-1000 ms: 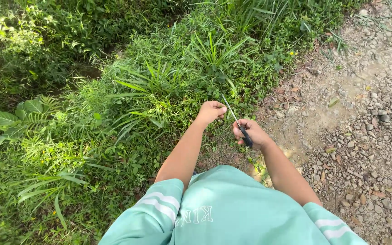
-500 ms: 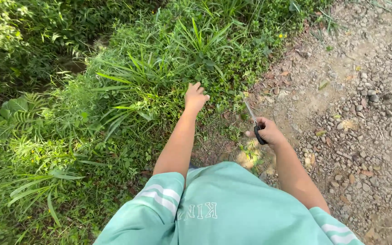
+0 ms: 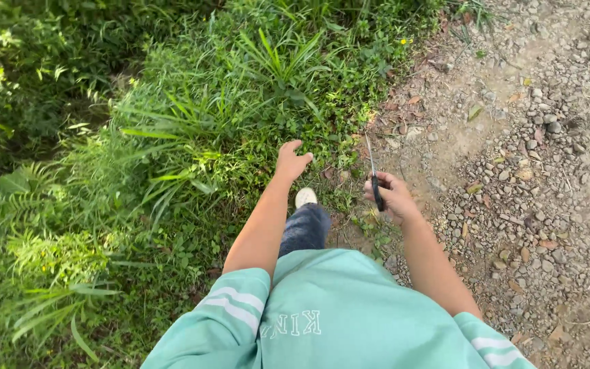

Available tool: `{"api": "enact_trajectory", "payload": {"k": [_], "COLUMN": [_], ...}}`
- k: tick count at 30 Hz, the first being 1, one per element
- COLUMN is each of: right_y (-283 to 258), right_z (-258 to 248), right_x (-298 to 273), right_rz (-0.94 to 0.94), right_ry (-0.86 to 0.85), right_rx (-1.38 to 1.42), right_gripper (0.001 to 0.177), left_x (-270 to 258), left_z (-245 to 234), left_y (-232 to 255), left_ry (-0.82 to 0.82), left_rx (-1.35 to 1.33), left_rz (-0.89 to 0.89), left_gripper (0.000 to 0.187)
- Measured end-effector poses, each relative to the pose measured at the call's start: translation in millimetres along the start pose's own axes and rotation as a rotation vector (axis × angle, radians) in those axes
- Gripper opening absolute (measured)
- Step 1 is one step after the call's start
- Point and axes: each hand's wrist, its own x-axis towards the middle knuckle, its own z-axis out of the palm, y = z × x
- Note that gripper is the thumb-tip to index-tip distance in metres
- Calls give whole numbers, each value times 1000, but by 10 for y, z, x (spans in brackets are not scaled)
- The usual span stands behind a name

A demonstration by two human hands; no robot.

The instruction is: Cutting grass and weeds using a pair of scissors.

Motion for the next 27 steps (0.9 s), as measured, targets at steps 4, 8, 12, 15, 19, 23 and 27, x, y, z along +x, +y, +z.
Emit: {"api": "enact_trajectory", "payload": {"k": [4,8,12,15,19,23,27], "right_y": [-151,-477,-815,-1037,-1360,-1466,-1700], "right_z": [-124,-359,-666,-757,-861,-1163,-1563], "right_x": [329,687,1278,1702,2205,2638,3113], "right_rz": [42,94,182,193,151,107,84], "right_ry": [29,107,186,242,288,236,198], "right_rx": [74,13,-22,-27,2,39,-36], "right_gripper": [50,50,52,53,54,52,50], "left_x": [386,1130,1896,2431,3056,3408,3806], "left_z": [241,1027,1353,1421,1502,1713,2056], "left_y": [264,121,557,823,1104,1133,1129], "left_ry": [-145,-252,-414,-479,-477,-459,-466], "left_rx": [-34,-68,-204,-209,-131,-215,-315], "left_rz": [-263,-250,-223,-214,-174,-239,-347], "left_gripper": [60,55,49,45,41,40,37]}}
